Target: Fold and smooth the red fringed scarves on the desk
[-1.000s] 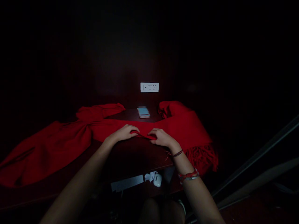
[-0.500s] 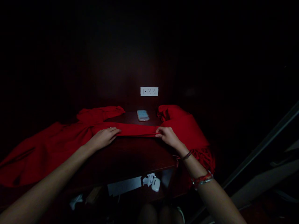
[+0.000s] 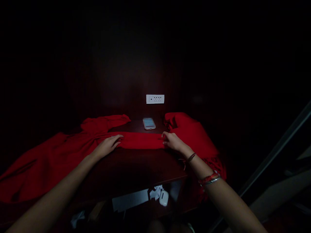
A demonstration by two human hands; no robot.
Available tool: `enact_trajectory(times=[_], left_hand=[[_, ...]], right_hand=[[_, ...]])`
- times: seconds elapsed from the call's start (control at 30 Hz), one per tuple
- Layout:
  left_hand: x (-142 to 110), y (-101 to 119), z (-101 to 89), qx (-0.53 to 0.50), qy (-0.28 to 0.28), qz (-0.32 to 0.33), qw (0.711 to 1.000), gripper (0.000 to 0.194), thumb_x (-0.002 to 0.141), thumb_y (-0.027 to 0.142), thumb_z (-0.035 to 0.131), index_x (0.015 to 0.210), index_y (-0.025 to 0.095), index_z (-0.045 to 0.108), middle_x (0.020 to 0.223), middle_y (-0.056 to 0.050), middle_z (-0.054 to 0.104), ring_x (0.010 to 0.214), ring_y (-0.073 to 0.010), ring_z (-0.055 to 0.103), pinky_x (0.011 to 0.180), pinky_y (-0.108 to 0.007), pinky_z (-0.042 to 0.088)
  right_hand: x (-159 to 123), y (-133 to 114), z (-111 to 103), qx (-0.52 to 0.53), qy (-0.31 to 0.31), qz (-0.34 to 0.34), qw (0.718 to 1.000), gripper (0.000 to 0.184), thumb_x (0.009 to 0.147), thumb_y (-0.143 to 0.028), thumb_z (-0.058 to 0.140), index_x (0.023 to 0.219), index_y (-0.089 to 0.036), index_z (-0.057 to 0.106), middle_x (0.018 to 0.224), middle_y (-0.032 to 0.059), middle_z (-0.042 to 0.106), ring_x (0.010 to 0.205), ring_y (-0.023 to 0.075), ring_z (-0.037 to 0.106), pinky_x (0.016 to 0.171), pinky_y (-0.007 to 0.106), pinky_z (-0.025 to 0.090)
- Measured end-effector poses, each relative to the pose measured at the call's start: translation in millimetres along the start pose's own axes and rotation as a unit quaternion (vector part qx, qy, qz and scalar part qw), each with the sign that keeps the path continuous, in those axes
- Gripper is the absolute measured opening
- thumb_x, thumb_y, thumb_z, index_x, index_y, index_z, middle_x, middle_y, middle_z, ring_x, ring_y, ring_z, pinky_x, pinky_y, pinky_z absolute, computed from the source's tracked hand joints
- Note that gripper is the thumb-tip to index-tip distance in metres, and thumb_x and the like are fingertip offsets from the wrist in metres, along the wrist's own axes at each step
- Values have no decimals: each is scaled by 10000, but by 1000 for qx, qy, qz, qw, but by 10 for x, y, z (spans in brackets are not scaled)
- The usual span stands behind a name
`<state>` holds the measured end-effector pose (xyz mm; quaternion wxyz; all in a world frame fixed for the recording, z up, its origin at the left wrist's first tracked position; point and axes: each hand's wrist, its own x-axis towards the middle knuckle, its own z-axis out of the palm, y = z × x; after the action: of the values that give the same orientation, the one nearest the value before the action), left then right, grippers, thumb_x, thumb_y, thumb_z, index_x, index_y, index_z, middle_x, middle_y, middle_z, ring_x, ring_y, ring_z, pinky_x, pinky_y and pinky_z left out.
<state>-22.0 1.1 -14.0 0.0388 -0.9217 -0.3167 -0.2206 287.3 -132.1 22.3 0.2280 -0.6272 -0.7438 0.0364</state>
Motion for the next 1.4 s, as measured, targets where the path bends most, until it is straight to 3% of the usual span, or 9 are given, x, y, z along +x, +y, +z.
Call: enact_trajectory(times=[0.17, 0.3, 0.4, 0.53, 0.67, 0.93, 1.07, 1.23, 1.4], left_hand=[[188, 32, 1, 90, 24, 15, 996, 256, 833, 275, 284, 997, 193, 464, 988, -53, 551, 876, -172, 531, 756, -281, 414], [195, 64, -71, 123, 54, 28, 991, 244, 842, 247, 271, 988, 197, 460, 972, -44, 548, 838, -154, 532, 700, -243, 413], [144, 71, -141, 121, 61, 26, 990, 215, 839, 242, 280, 945, 189, 459, 925, -38, 546, 802, -147, 527, 676, -234, 406], [147, 90, -197, 111, 39, 41, 992, 199, 799, 149, 286, 863, 185, 471, 913, -40, 525, 792, -143, 508, 665, -230, 396], [184, 150, -241, 86, -11, 83, 993, 224, 729, 84, 301, 758, 187, 498, 903, -32, 520, 797, -141, 500, 708, -237, 384], [168, 276, -259, 43, -63, 90, 993, 269, 750, 395, 432, 917, 196, 502, 1002, -36, 483, 854, -163, 489, 771, -259, 383], [172, 261, -215, 66, -27, 80, 994, 266, 827, 333, 303, 803, 178, 517, 999, -46, 470, 834, -144, 491, 767, -253, 387], [160, 257, -320, 48, 38, 61, 996, 294, 848, 357, 261, 854, 169, 487, 986, -57, 480, 876, -154, 479, 795, -267, 384], [150, 305, -346, 53, 24, 53, 997, 314, 861, 361, 223, 890, 164, 467, 899, -53, 507, 812, -150, 499, 752, -264, 396]], right_hand=[[130, -389, 123, -93, 20, -146, 985, 409, 640, -108, 552, 1017, -181, 412, 997, 63, 439, 828, 138, 448, 674, 231, 364], [272, -609, 220, -138, 17, -184, 973, 357, 698, -102, 500, 1034, -199, 427, 970, 64, 422, 830, 140, 428, 687, 244, 362], [355, -628, 305, -131, -6, -203, 970, 227, 698, -146, 532, 921, -188, 516, 936, 61, 413, 821, 141, 418, 695, 252, 358], [384, -551, 389, -82, -5, -213, 974, 37, 706, -181, 533, 711, -151, 556, 922, 67, 413, 847, 152, 408, 725, 268, 351], [350, -467, 347, 12, 69, -202, 977, 85, 767, -165, 437, 741, -146, 515, 925, 69, 418, 870, 137, 415, 782, 260, 337], [358, -430, 313, 56, 87, -153, 983, 105, 789, -177, 415, 707, -153, 477, 693, 22, 519, 642, 104, 462, 617, 199, 338], [344, -433, 294, 55, 113, -152, 980, 102, 785, -195, 432, 717, -153, 494, 724, 30, 549, 666, 108, 484, 622, 194, 331], [317, -430, 253, 46, 123, -137, 982, 102, 790, -209, 429, 744, -165, 510, 734, 23, 561, 669, 109, 497, 621, 196, 326], [323, -413, 277, 40, 110, -139, 983, 106, 791, -194, 422, 775, -167, 523, 744, 24, 563, 683, 113, 497, 632, 205, 328]])
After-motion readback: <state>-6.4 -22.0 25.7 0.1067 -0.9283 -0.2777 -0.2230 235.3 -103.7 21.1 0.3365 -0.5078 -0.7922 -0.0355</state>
